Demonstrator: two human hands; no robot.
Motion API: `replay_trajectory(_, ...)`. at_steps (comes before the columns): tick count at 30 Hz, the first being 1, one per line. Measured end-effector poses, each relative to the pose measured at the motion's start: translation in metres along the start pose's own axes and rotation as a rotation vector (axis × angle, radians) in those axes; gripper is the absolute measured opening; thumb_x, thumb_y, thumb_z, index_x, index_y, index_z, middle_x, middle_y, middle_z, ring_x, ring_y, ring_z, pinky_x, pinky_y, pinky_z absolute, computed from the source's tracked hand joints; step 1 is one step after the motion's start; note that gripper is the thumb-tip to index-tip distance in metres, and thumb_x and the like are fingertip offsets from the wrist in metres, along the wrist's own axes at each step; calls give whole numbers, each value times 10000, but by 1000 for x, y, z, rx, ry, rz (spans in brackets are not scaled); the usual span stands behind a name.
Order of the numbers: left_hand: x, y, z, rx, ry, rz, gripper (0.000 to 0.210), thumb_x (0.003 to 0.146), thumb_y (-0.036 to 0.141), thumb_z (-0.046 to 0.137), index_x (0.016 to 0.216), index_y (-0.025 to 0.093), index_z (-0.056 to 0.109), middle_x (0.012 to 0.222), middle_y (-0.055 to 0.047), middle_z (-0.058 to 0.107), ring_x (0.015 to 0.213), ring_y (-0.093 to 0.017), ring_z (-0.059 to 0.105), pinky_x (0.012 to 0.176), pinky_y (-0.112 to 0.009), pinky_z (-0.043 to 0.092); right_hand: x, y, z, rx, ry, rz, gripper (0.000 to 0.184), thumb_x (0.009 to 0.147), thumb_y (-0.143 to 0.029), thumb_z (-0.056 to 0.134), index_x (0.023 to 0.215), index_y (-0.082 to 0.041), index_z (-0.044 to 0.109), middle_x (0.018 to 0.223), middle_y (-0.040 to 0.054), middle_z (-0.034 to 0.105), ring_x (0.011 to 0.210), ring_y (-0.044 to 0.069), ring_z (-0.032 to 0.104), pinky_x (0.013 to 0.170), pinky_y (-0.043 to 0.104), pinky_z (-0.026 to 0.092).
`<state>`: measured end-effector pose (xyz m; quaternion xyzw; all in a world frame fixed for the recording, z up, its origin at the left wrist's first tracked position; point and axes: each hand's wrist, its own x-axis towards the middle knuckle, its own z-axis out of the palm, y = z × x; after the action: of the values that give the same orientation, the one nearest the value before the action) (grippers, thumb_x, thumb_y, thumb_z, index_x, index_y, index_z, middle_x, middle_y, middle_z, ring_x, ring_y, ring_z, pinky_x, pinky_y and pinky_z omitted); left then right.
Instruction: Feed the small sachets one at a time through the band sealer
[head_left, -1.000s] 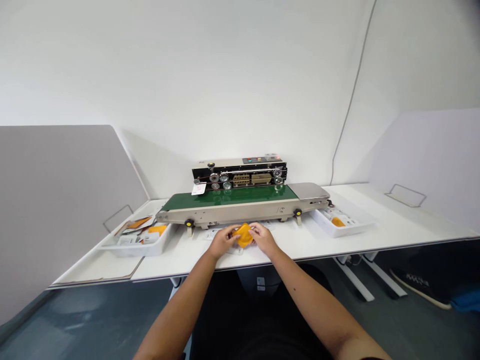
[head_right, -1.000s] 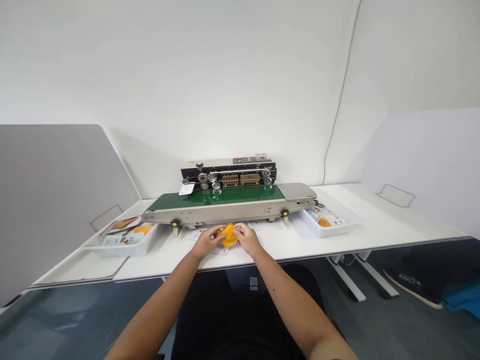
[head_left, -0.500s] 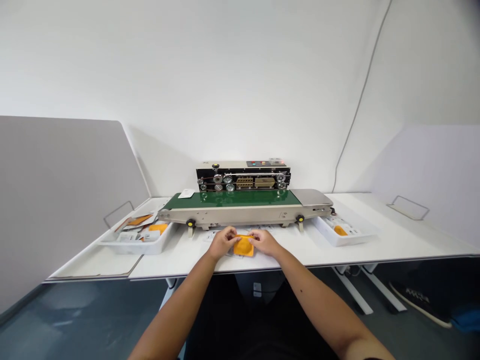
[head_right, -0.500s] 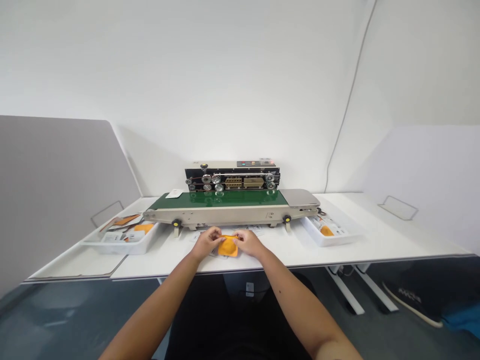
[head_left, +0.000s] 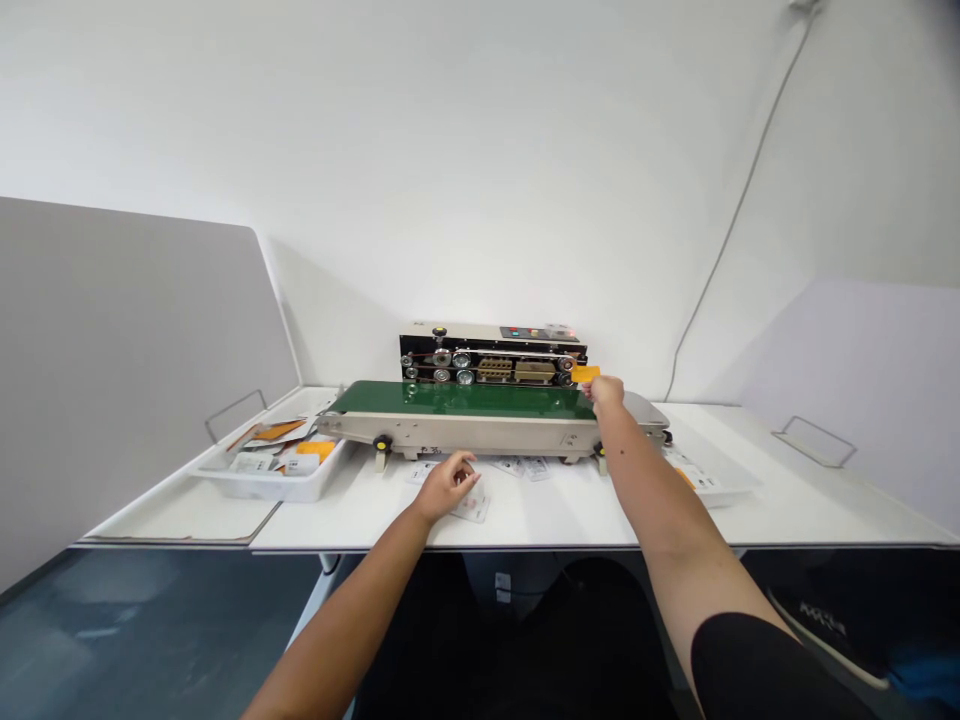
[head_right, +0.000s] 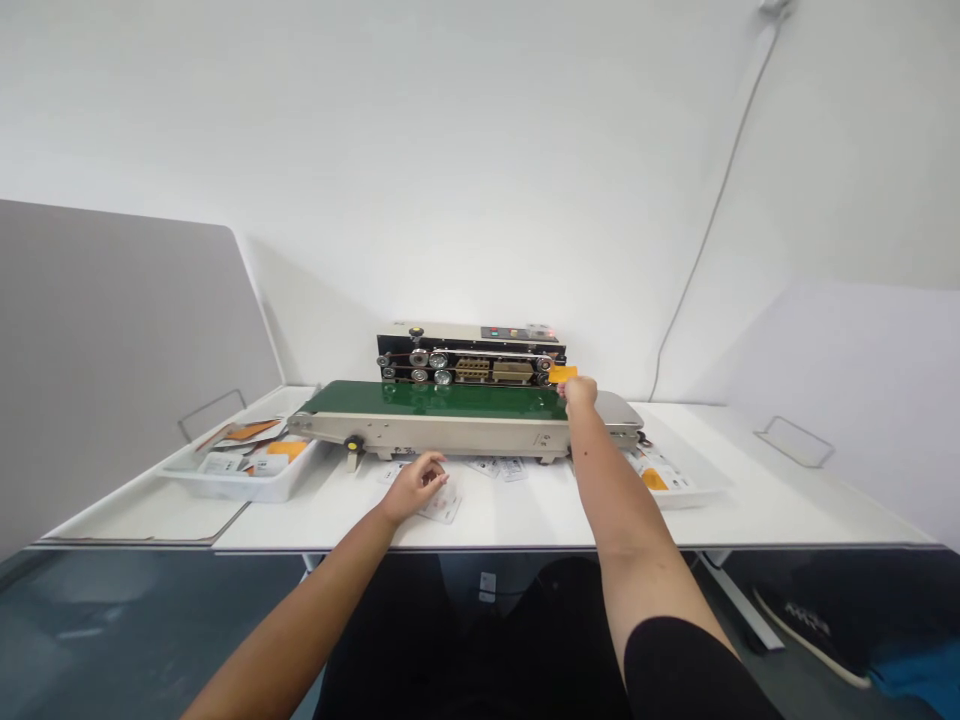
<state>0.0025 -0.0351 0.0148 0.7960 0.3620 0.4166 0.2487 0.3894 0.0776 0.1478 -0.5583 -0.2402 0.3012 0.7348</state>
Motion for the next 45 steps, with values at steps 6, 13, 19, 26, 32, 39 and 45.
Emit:
replay_trajectory(6, -1, 2, -2, 55, 7, 19, 272, 906, 348, 589, 1134, 201, 561, 840, -11, 723, 695, -150, 612, 671, -268, 468, -7, 12, 18, -42, -142, 172, 226, 772, -114, 683, 743, -201, 477, 469, -52, 504, 366, 80, 451, 337, 159, 354)
replay_trajectory(13, 0, 0, -3, 84, 6, 25, 253, 919, 358, 580, 1116, 199, 567, 834, -10, 722, 686, -150, 605, 676, -274, 464, -17, 2, 24, -121, -293, 204, 241, 805, -94, 659, 700, -192, 465, 496, -47, 478, 401, 59, 393, 365, 148, 282)
replay_trajectory(19, -1, 0, -5, 94, 27, 17, 256, 929, 369, 574, 1124, 204, 571, 831, -2, 722, 680, -146, 606, 665, -260, 454, -53, 4, 10, -257, -188, -117, 134, 813, -267, 684, 871, -160, 630, 702, 32, 625, 642, 163, 569, 584, 259, 457)
replay_trajectory(26, 0, 1, -3, 187, 6, 27, 205, 920, 354, 586, 1063, 209, 611, 810, -1, 716, 703, -158, 611, 690, -270, 439, -171, 97, -46, -634, -548, -1035, 309, 930, -288, 505, 1160, -205, 693, 1009, 91, 686, 1004, 247, 610, 962, 394, 474)
replay_trajectory(32, 0, 1, -4, 192, 2, 3, 176, 924, 358, 574, 975, 206, 644, 794, -4, 699, 679, -151, 601, 645, -256, 417, -183, 157, -70, -1009, -596, -712, 517, 903, -424, 586, 1362, -188, 611, 1416, 138, 556, 1344, 315, 467, 1140, 446, 369)
replay_trajectory(39, 2, 1, -2, 217, -5, 7, 151, 916, 335, 582, 919, 204, 658, 744, 3, 673, 668, -147, 585, 642, -253, 404, -177, 151, -63, -1105, -708, -640, 484, 902, -418, 616, 1338, -209, 637, 1392, 104, 600, 1303, 280, 517, 1122, 395, 375)
replay_trajectory(45, 2, 1, 0, 226, -27, 13, 149, 915, 335, 583, 930, 206, 655, 747, 3, 660, 673, -149, 574, 644, -252, 409, -187, 145, -79, -937, -497, -761, 350, 985, -232, 413, 1127, -208, 732, 1132, 94, 723, 1077, 253, 635, 982, 374, 463)
